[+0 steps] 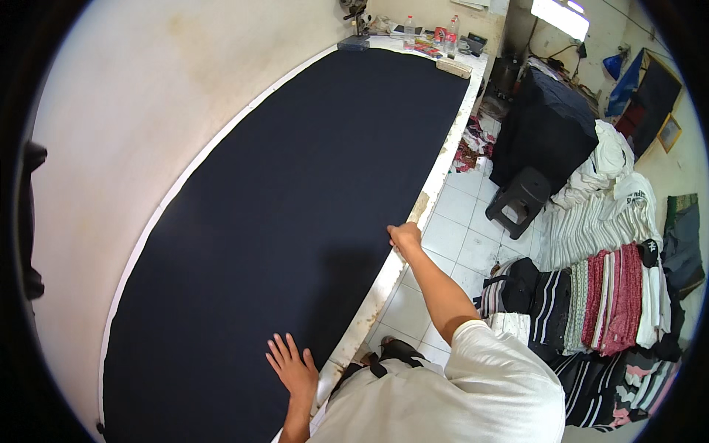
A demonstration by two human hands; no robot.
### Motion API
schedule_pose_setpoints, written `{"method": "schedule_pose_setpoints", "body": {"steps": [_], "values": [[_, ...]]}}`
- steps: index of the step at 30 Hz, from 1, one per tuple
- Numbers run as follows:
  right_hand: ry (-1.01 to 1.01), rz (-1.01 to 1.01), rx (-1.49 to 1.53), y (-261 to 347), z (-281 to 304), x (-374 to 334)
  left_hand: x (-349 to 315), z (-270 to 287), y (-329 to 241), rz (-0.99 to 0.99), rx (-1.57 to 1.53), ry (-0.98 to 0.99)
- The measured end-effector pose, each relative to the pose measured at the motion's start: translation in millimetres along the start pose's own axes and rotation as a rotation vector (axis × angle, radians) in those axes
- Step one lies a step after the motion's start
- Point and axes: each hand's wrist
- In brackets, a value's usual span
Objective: The person lays a large piece of black fabric on a table, smooths it, and cuts it into sections using shears. They repeatedly fold and align the fabric before cutting.
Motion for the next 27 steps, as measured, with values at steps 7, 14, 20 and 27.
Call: {"method": "schedule_pose_setpoints", "body": {"steps": [7,14,20,27], "values": [[-0.426,0.907,-0.492,13.8,-29.0,4.4,64.6,-6.6,-51.9,-0.068,-0.056,-0.049],[-0.229,1.024,-0.929,27.9,-12.9,74.9,112.0,-35.7,-93.6,-0.163,-0.010,0.098],[-0.150,0.915,-0.975,82.4,50.8,208.5,111.6,-32.9,-123.3,-0.206,0.101,0.163],[-0.207,1.300,-0.862,259.8,-28.4,305.9,292.3,30.5,-75.4,0.097,0.071,0.258]]}}
Point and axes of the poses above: each hand's wrist, its own x-axis towards the middle knuckle, its own z-axis out of the back of the hand, y = z × x
